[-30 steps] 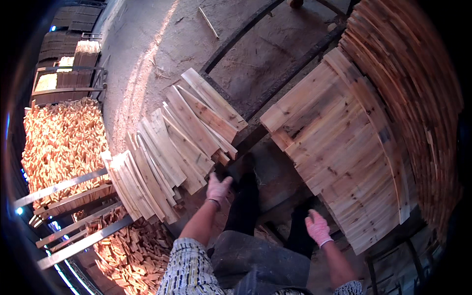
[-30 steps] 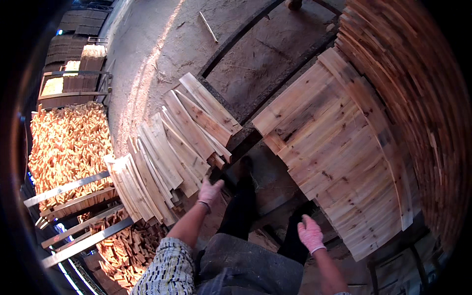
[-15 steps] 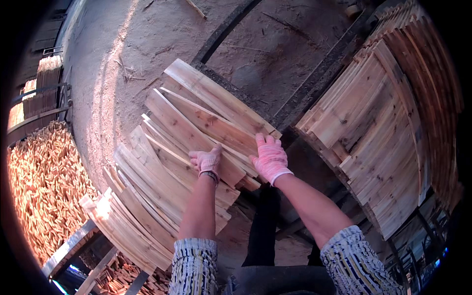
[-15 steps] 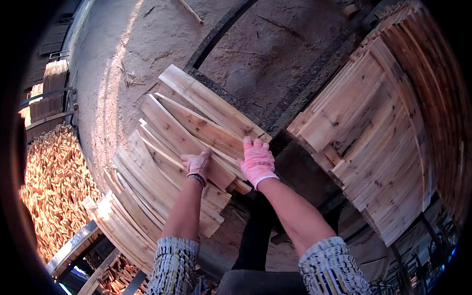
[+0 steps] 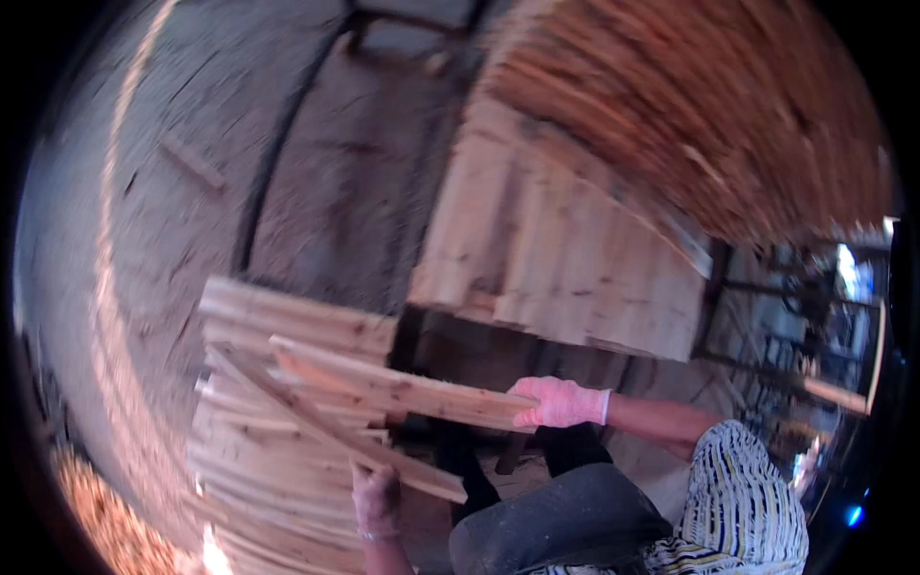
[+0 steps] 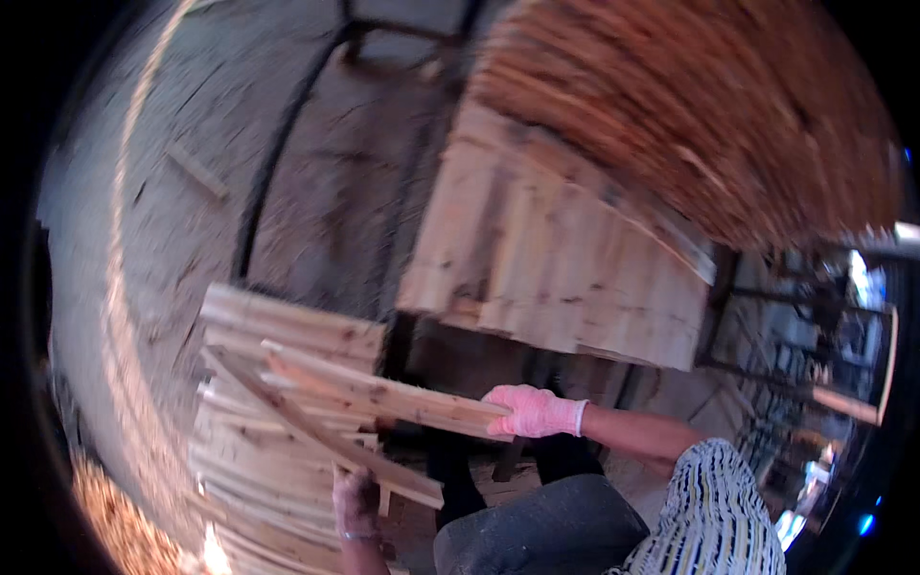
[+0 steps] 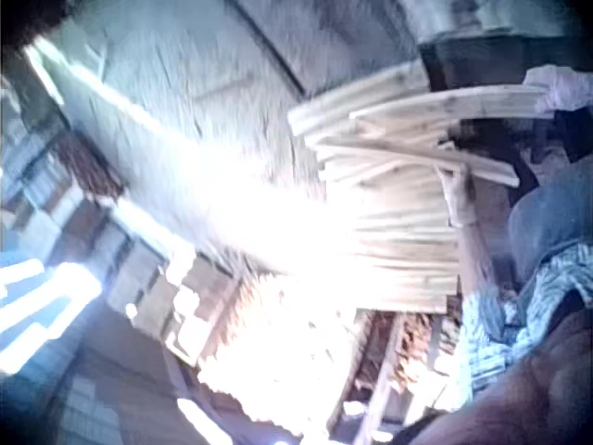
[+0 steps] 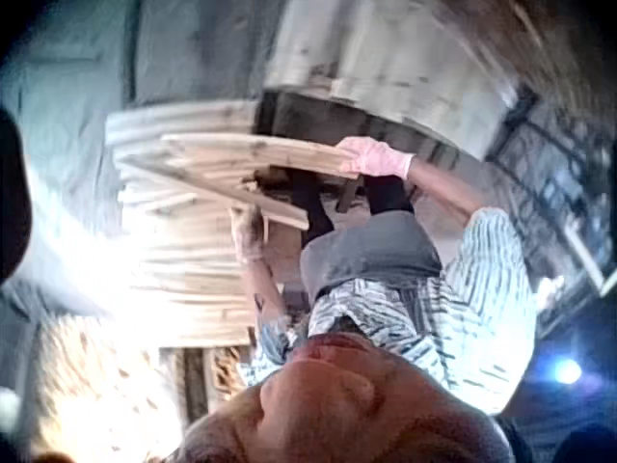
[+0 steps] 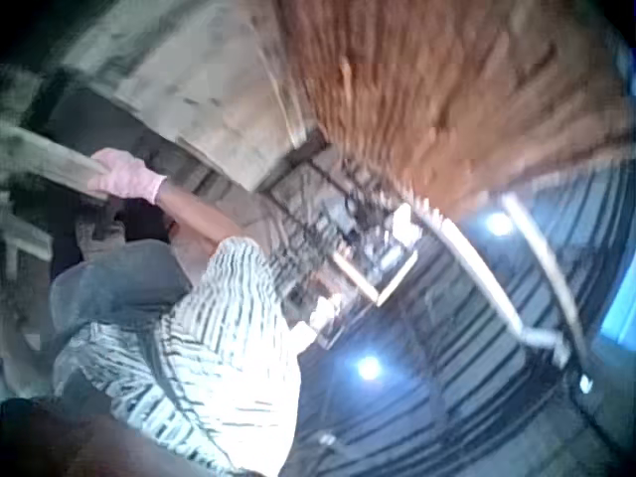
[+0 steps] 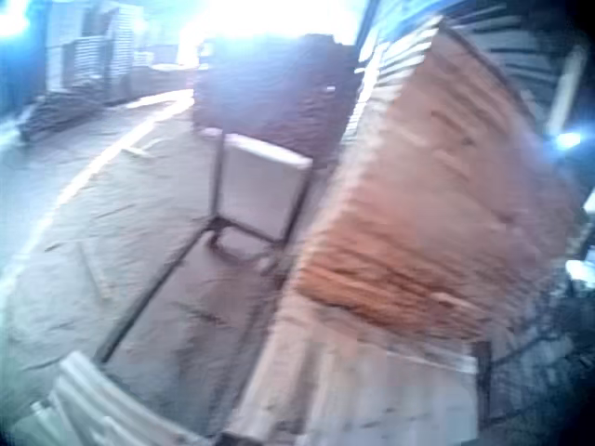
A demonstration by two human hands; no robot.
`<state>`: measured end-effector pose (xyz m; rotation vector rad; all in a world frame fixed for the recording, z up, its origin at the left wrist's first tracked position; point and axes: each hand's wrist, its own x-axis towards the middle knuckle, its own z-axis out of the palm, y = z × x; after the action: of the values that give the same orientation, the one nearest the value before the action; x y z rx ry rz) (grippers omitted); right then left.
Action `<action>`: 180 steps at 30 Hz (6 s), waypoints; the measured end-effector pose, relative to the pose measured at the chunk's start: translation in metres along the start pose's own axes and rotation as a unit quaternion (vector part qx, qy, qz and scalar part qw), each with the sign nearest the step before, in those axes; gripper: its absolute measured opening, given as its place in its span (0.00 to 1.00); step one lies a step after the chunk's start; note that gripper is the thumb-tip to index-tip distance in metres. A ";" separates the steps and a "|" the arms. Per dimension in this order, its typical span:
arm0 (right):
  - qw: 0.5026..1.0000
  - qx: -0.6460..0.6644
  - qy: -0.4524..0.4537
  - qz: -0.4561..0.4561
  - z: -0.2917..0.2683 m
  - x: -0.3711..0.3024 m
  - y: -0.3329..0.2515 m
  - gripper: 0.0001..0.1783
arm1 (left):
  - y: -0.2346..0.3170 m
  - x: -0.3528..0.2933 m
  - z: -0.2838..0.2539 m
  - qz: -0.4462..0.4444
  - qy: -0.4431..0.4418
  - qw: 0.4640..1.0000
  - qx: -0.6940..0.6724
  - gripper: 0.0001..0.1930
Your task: The person repeatedly picks up bundles of wooden planks from a pile on the floor and stacks them onto a metal rack. The person wears pink gloves and handles the wood by hand, arranging the planks in layers.
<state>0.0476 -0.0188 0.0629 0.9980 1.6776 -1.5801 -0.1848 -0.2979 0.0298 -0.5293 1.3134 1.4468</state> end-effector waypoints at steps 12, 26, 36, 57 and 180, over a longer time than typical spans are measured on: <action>0.875 -0.315 0.359 0.075 -0.118 -0.195 0.299 0.20 | -0.079 0.022 0.267 0.382 -0.270 0.618 0.632 0.47; 0.877 -0.208 0.421 0.104 -0.231 -0.089 0.439 0.57 | -0.284 0.133 0.424 0.293 -0.236 0.047 0.925 0.42; 0.870 -0.191 0.446 0.090 -0.252 -0.045 0.434 0.55 | -0.277 0.112 0.446 0.293 -0.213 0.139 0.922 0.43; 0.904 -0.192 0.319 0.211 -0.226 -0.126 0.441 0.55 | -0.248 0.145 0.393 0.363 -0.148 0.229 0.891 0.39; 0.879 0.449 -0.140 -0.079 0.019 0.132 0.091 0.47 | -0.188 0.018 0.085 -0.069 0.078 0.951 -0.292 0.35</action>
<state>0.0549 -0.0233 -0.0983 0.9717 0.7959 -2.5606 0.0023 -0.2454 -0.0410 -1.1206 0.9266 1.6974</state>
